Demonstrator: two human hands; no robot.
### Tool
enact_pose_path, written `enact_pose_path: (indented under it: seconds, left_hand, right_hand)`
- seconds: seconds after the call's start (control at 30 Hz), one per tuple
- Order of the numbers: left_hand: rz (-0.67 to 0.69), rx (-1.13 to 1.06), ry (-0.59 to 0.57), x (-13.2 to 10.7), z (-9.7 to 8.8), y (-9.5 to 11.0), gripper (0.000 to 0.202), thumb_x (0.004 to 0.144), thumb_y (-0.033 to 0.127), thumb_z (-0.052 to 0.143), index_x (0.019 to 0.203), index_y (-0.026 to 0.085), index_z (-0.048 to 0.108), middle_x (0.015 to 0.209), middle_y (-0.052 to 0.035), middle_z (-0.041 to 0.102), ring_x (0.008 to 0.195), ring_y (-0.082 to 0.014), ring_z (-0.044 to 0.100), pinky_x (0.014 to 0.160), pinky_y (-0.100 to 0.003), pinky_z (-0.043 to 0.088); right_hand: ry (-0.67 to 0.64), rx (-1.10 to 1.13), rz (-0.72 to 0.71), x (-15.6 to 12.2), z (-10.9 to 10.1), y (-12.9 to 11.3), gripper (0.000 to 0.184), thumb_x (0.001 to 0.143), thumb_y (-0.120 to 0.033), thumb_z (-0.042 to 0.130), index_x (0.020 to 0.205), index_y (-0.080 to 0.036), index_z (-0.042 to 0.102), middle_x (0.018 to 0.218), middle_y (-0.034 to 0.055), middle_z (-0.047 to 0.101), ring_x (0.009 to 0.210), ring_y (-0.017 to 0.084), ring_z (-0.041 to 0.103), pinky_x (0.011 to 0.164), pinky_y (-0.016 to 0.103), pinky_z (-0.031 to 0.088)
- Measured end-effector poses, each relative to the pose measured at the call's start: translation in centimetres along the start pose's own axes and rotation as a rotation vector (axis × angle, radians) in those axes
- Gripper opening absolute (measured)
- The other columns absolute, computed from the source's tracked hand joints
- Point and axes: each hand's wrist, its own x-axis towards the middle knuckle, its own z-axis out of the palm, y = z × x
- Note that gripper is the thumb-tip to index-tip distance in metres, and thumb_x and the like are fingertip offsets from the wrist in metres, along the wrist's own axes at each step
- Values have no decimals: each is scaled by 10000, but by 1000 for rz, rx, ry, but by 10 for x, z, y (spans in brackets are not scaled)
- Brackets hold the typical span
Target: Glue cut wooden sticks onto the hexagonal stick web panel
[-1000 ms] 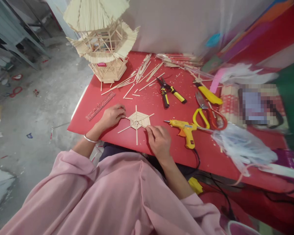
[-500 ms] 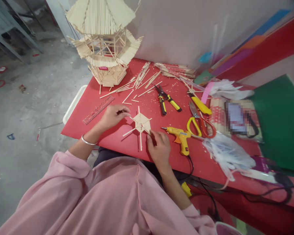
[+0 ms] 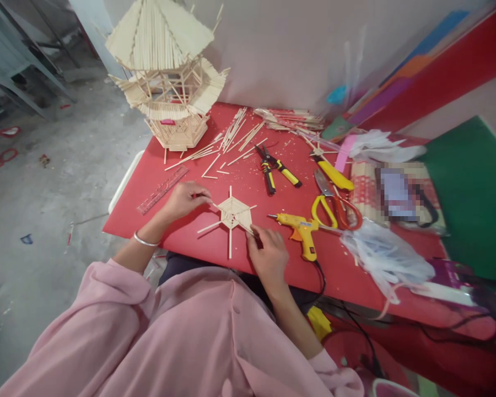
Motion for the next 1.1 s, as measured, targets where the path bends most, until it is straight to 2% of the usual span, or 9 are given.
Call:
enact_pose_path:
  seconds: [0.1,0.2,0.33,0.43,0.5,0.7,0.9,1.0,1.1]
  left_hand:
    - [57,34,-124,-2,-2,-12,173,865,322,694,768,217,791,792,-60,778,767,-185,687,745,-311,541]
    - [162,72,-188,2,0,-20,208,903,334,663,778,225,789,812,-61,779,790,-190,697,800,-335,539]
    - [239,175,-120,20,-1,-26,243,918,314,635,737,216,765,831,-60,767,829,-196,695,861,-356,524]
    - [134,299,34,36,-8,-28,175,891,252,633,792,193,764,862,-68,744,803,-193,665,782,-335,516]
    - [42,377,88,45,-12,-28,141,865,201,629,845,184,767,918,-75,734,814,-195,652,765,-328,507]
    - [-67,551,-25,69,-10,-24,114,832,158,678,898,173,770,1046,-111,699,914,-230,649,812,-343,496]
    - [-223,655,54,90,1,-25,86,862,212,665,812,182,728,1055,-118,704,894,-242,646,743,-341,480]
    - [-276,744,10,94,4,-25,91,842,202,648,835,153,724,1097,-163,688,904,-283,661,737,-373,483]
    - [-270,822,-11,92,6,-24,141,810,112,593,868,122,721,1038,-192,695,930,-314,670,752,-385,497]
  right_hand:
    - [1,-25,-34,-4,-6,-1,169,990,-296,608,1054,-201,732,893,58,758,828,209,628,786,327,484]
    - [-2,-1,-69,-8,-11,-5,149,984,-278,622,1052,-195,725,893,60,758,824,204,635,786,322,490]
    - [-39,113,-135,-9,-16,-15,118,966,-257,654,1042,-199,722,897,52,768,820,190,652,793,313,505]
    - [-41,219,-205,-9,-19,-23,108,945,-220,677,1039,-197,724,903,44,779,814,180,663,804,313,517]
    - [-24,247,-215,-7,-21,-25,114,946,-195,668,1044,-194,727,915,49,784,816,175,676,812,314,527]
    - [1,178,-170,0,-26,-21,145,975,-207,615,1050,-213,738,941,60,789,822,179,709,812,316,558]
    - [25,159,-210,13,-25,-23,146,966,-172,610,1063,-194,717,948,58,786,837,177,697,813,308,554]
    - [41,139,-228,21,-24,-24,133,964,-174,618,1060,-176,711,935,65,780,836,181,692,804,306,549]
    - [35,112,-225,25,-21,-24,138,972,-192,611,1061,-174,716,935,62,778,843,182,690,803,304,544]
